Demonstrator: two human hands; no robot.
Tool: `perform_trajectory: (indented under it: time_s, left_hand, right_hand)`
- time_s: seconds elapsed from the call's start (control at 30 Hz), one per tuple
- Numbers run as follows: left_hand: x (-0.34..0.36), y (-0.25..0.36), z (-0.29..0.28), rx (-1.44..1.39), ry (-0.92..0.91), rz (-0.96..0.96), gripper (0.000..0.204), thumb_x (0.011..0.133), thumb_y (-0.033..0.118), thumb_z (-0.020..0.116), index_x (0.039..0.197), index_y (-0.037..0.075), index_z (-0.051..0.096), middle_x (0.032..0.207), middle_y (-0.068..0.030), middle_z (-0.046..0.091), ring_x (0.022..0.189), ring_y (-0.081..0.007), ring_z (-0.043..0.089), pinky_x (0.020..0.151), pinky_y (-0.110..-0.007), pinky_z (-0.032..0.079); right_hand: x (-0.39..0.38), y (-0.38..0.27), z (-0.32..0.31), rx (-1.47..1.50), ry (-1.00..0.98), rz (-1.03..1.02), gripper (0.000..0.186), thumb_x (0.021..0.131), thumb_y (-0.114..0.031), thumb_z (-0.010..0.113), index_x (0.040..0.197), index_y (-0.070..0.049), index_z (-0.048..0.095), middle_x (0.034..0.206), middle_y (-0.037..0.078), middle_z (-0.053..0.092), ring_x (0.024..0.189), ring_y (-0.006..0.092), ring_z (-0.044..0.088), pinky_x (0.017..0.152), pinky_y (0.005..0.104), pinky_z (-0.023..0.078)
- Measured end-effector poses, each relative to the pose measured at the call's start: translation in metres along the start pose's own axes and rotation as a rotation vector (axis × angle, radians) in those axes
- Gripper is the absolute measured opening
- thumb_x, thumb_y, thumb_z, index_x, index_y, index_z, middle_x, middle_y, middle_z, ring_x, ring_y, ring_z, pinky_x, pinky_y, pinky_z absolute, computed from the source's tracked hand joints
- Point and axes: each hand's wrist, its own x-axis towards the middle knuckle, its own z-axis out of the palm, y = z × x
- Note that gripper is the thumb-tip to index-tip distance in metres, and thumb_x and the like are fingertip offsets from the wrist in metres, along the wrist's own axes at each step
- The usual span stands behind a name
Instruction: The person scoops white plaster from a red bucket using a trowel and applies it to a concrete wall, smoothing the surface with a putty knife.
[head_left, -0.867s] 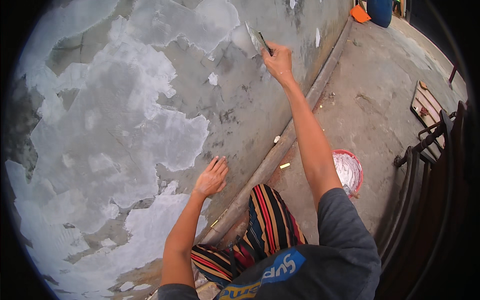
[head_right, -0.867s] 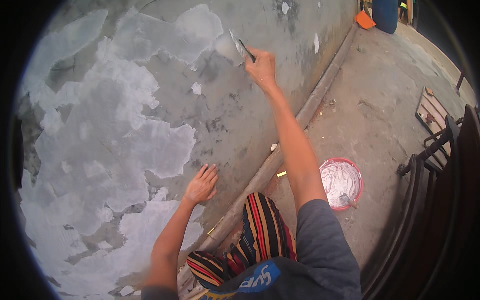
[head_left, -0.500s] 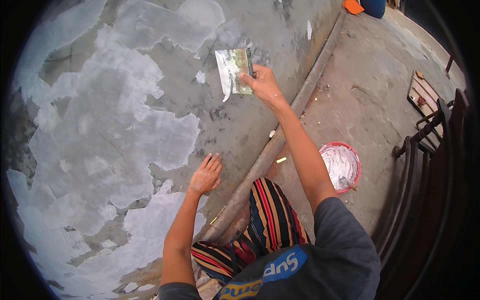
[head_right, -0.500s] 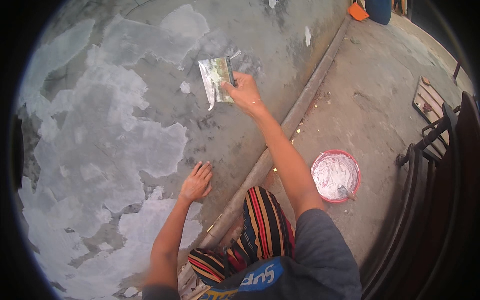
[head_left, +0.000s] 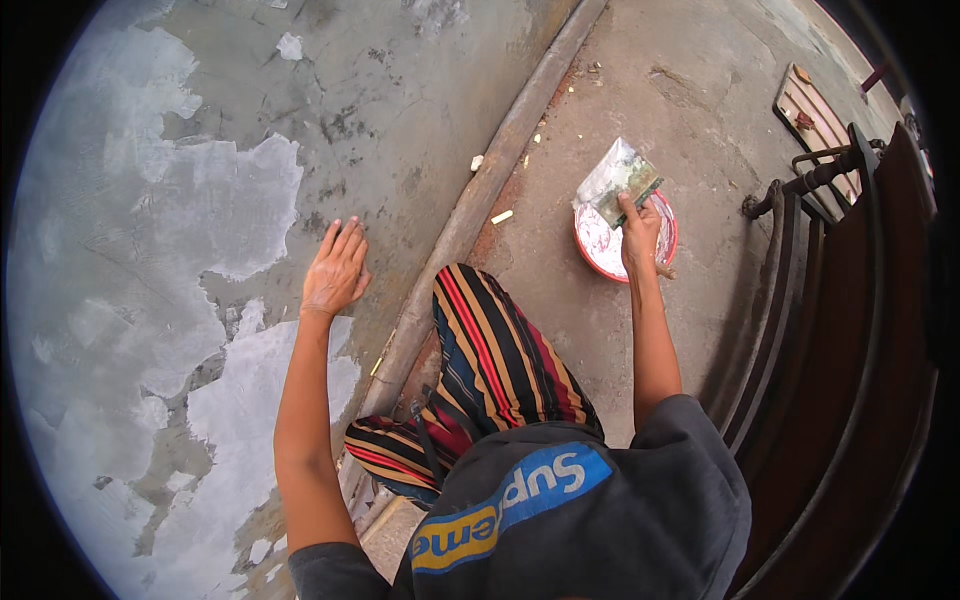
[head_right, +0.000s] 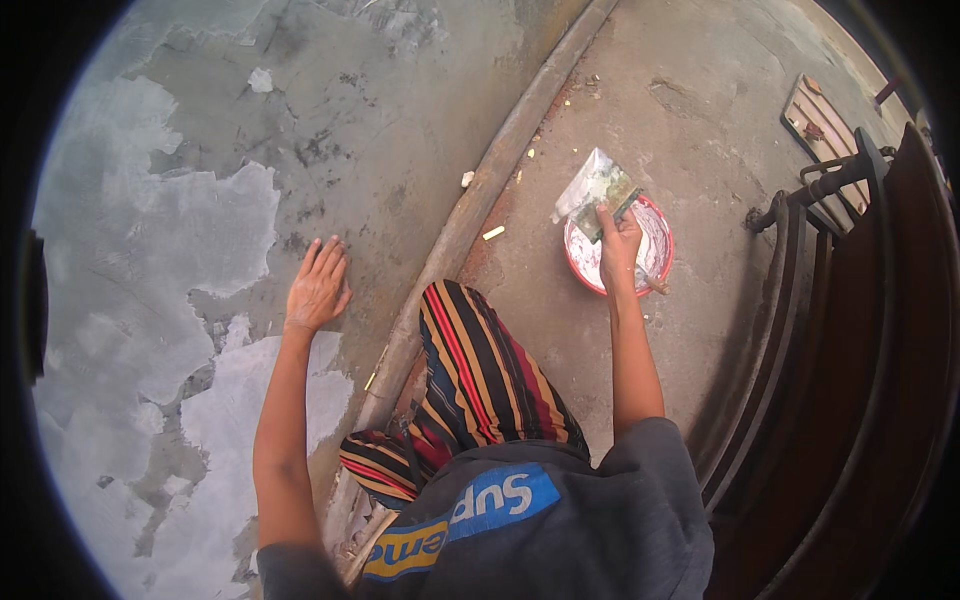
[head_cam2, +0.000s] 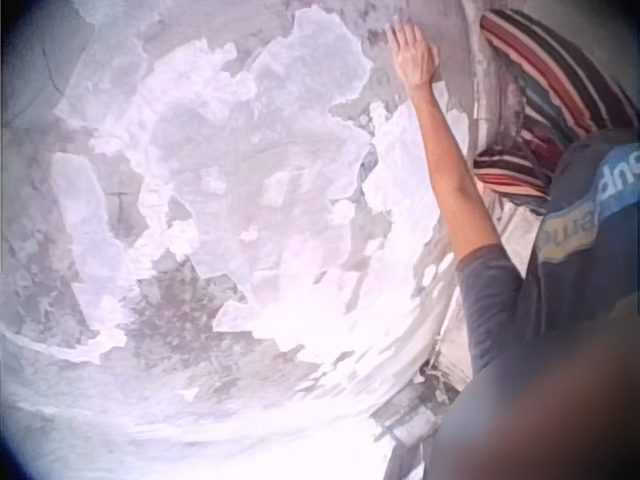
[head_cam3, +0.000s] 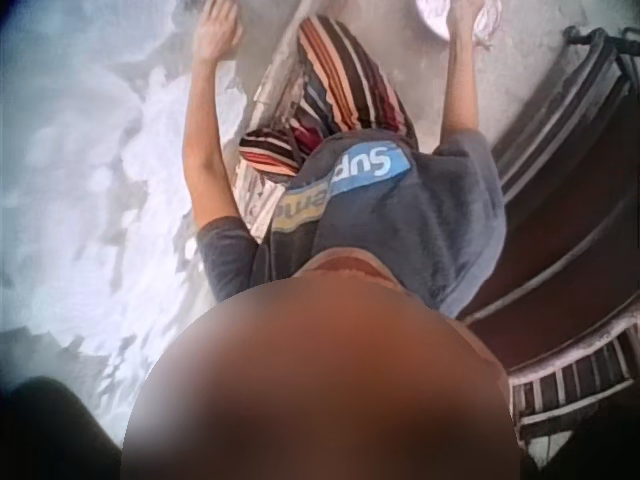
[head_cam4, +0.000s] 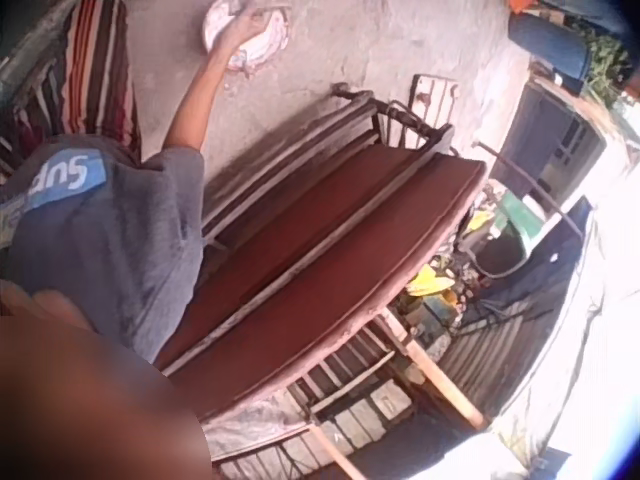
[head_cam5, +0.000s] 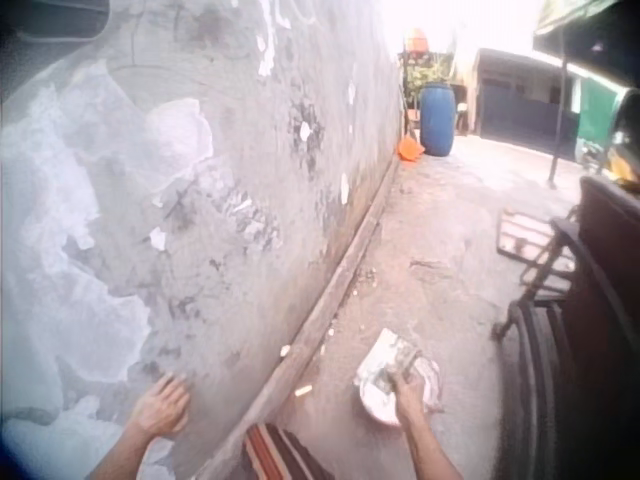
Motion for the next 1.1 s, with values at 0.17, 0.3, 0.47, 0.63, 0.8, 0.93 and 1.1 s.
perform_trajectory:
  time_s: [0.17, 0.3, 0.47, 0.63, 0.8, 0.93, 1.1]
  left_hand:
    - [0.006, 0.0, -0.002, -0.007, 0.0, 0.007, 0.054, 0.078, 0.034, 0.063, 0.121, 0.002, 0.056, 0.138, -0.0095, 0.048, 0.14, -0.0224, 0.03, 0.12, -0.041, 0.016]
    - [0.002, -0.002, -0.004, 0.002, -0.027, -0.017, 0.052, 0.08, 0.033, 0.063, 0.121, 0.003, 0.057, 0.139, -0.0077, 0.048, 0.14, -0.0219, 0.029, 0.121, -0.041, 0.016]
    - [0.001, -0.002, -0.004, 0.019, -0.024, -0.015, 0.051, 0.08, 0.031, 0.062, 0.122, 0.003, 0.056, 0.138, -0.0079, 0.048, 0.14, -0.0221, 0.03, 0.121, -0.04, 0.016]
    - [0.005, 0.001, -0.002, -0.037, -0.031, -0.011, 0.05, 0.08, 0.029, 0.061, 0.123, 0.003, 0.057, 0.139, -0.0079, 0.048, 0.14, -0.0219, 0.03, 0.121, -0.04, 0.016]
    - [0.0, 0.004, -0.003, -0.012, -0.037, -0.023, 0.049, 0.08, 0.029, 0.061, 0.122, 0.004, 0.058, 0.139, -0.0072, 0.048, 0.14, -0.0214, 0.029, 0.121, -0.04, 0.015]
    - [0.005, 0.0, -0.004, 0.0, -0.027, -0.02, 0.049, 0.08, 0.031, 0.061, 0.122, 0.004, 0.058, 0.139, -0.0072, 0.048, 0.14, -0.0213, 0.029, 0.121, -0.04, 0.015]
    - [0.003, 0.0, -0.005, -0.005, -0.032, -0.025, 0.05, 0.08, 0.03, 0.061, 0.122, 0.004, 0.058, 0.139, -0.0072, 0.048, 0.14, -0.022, 0.029, 0.121, -0.04, 0.015]
  right_hand:
    - [-0.034, 0.088, -0.101, -1.2, -0.212, -0.453, 0.047, 0.08, 0.014, 0.051, 0.118, -0.008, 0.066, 0.115, 0.019, 0.065, 0.111, 0.0323, 0.062, 0.093, 0.0403, 0.051]
    - [-0.034, 0.052, -0.057, -1.046, -0.02, -0.596, 0.052, 0.075, 0.018, 0.051, 0.12, -0.006, 0.064, 0.118, 0.019, 0.064, 0.113, 0.0311, 0.061, 0.095, 0.0401, 0.05]
    - [-0.05, -0.032, -0.016, -0.956, 0.076, -0.631, 0.054, 0.076, 0.018, 0.05, 0.122, -0.006, 0.064, 0.121, 0.018, 0.063, 0.115, 0.0312, 0.06, 0.096, 0.0401, 0.049]
    - [-0.025, 0.114, -0.1, -1.269, 0.106, -0.412, 0.046, 0.08, 0.013, 0.05, 0.119, -0.008, 0.065, 0.118, 0.017, 0.064, 0.113, 0.0305, 0.061, 0.095, 0.0392, 0.051]
    - [-0.019, 0.107, -0.096, -1.172, 0.144, -0.367, 0.042, 0.084, 0.005, 0.052, 0.121, -0.008, 0.065, 0.084, 0.022, 0.069, 0.056, 0.0163, 0.058, 0.059, 0.0319, 0.047]
    - [-0.007, 0.063, -0.085, -1.09, 0.153, -0.202, 0.04, 0.081, 0.002, 0.051, 0.117, -0.002, 0.066, 0.064, 0.023, 0.058, 0.055, 0.0157, 0.055, 0.058, 0.0341, 0.046]
    - [-0.02, -0.008, -0.051, -1.066, 0.119, -0.464, 0.041, 0.085, 0.006, 0.051, 0.121, -0.007, 0.065, 0.105, 0.017, 0.07, 0.095, 0.0242, 0.07, 0.081, 0.0327, 0.053]
